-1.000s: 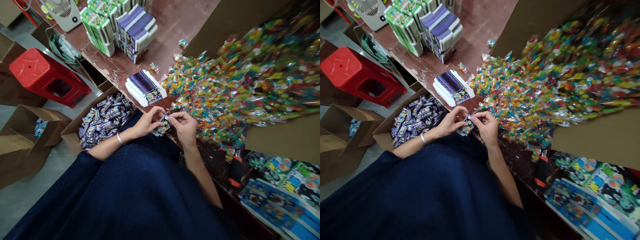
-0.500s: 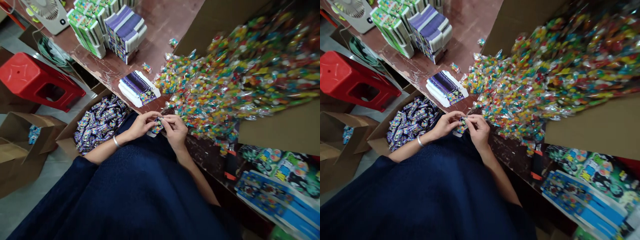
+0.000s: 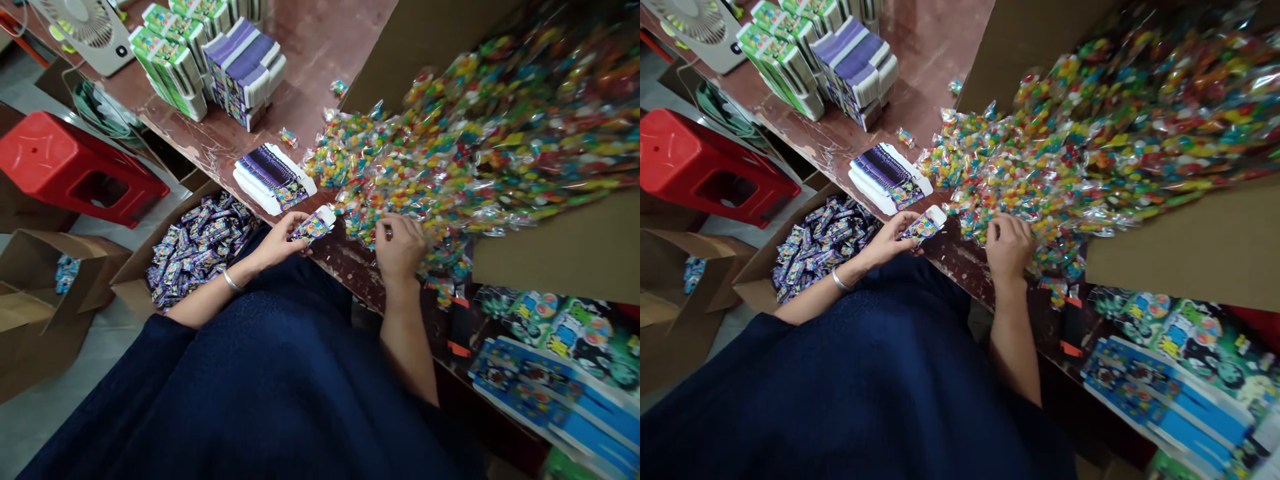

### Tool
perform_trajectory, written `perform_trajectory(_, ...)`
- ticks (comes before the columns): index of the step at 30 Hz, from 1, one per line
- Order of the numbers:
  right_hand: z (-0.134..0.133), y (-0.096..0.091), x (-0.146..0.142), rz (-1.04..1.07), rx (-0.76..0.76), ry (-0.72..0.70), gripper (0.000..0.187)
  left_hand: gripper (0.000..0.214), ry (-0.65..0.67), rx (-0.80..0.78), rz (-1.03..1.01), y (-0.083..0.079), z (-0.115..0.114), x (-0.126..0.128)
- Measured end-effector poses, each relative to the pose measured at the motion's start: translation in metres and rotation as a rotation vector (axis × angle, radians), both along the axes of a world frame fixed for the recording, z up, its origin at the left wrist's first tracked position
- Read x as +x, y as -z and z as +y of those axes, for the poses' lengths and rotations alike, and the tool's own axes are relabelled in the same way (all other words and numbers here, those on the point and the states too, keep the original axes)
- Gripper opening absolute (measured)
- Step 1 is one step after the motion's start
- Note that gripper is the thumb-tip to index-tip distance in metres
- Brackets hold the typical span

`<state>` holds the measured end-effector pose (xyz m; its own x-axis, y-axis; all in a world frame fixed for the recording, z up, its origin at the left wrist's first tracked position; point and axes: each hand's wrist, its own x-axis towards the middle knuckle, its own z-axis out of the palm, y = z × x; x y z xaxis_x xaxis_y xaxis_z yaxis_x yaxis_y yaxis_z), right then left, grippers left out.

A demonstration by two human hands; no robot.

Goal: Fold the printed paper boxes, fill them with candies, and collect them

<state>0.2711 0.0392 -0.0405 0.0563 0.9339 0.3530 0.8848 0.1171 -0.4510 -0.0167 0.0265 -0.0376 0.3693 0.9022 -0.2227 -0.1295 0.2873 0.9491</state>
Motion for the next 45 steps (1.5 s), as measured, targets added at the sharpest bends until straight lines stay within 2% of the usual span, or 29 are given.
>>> perform_trajectory(2, -0.003, -0.005, -0.002, 0.087, 0.066, 0.101, 0.014, 0.048, 0.037, 0.086, 0.075, 0.003, 0.000, -0.001)
perform_trajectory(5, -0.011, -0.029, -0.016, 0.265, 0.144, 0.209, 0.015, 0.042, 0.099, 0.205, 0.269, 0.002, 0.000, -0.002)
perform_trajectory(9, -0.022, -0.064, -0.045, 0.366, 0.044, 0.078, 0.013, 0.045, 0.114, 0.334, 0.397, -0.005, -0.003, 0.001)
perform_trajectory(12, -0.024, -0.073, -0.062, 0.310, -0.021, -0.017, 0.009, 0.045, 0.105, 0.388, 0.381, -0.009, -0.005, 0.005)
perform_trajectory(19, -0.016, -0.071, -0.070, 0.104, -0.060, -0.221, 0.010, 0.038, 0.068, 0.427, 0.348, -0.007, -0.009, 0.007)
perform_trajectory(21, -0.014, -0.070, -0.070, 0.159, -0.068, -0.276, 0.010, 0.037, 0.029, 0.391, 0.290, -0.007, -0.010, 0.009)
perform_trajectory(23, -0.015, -0.065, -0.072, 0.328, -0.100, -0.309, 0.013, 0.047, -0.009, 0.318, 0.173, -0.009, -0.011, 0.013)
perform_trajectory(26, -0.021, -0.050, -0.077, 0.662, -0.141, -0.232, 0.032, 0.068, -0.044, 0.243, 0.001, -0.015, -0.012, 0.017)
perform_trajectory(28, -0.026, -0.039, -0.083, 0.804, -0.120, -0.147, 0.041, 0.073, -0.056, 0.243, -0.052, -0.018, -0.012, 0.017)
perform_trajectory(33, -0.033, -0.027, -0.095, 0.842, -0.053, -0.066, 0.055, 0.074, -0.039, 0.249, -0.028, -0.020, -0.014, 0.014)
perform_trajectory(35, -0.032, -0.026, -0.096, 0.809, -0.043, -0.082, 0.052, 0.071, -0.048, 0.280, -0.040, -0.017, -0.015, 0.013)
perform_trajectory(38, -0.032, -0.023, -0.096, 0.740, -0.016, -0.115, 0.036, 0.061, -0.027, 0.296, -0.050, -0.014, -0.016, 0.012)
perform_trajectory(42, -0.028, -0.023, -0.100, 0.670, 0.002, -0.146, 0.025, 0.046, 0.007, 0.192, -0.096, -0.008, -0.016, 0.011)
perform_trajectory(45, -0.024, -0.024, -0.109, 0.791, -0.001, -0.155, 0.026, 0.048, -0.054, 0.081, -0.206, -0.003, -0.015, 0.010)
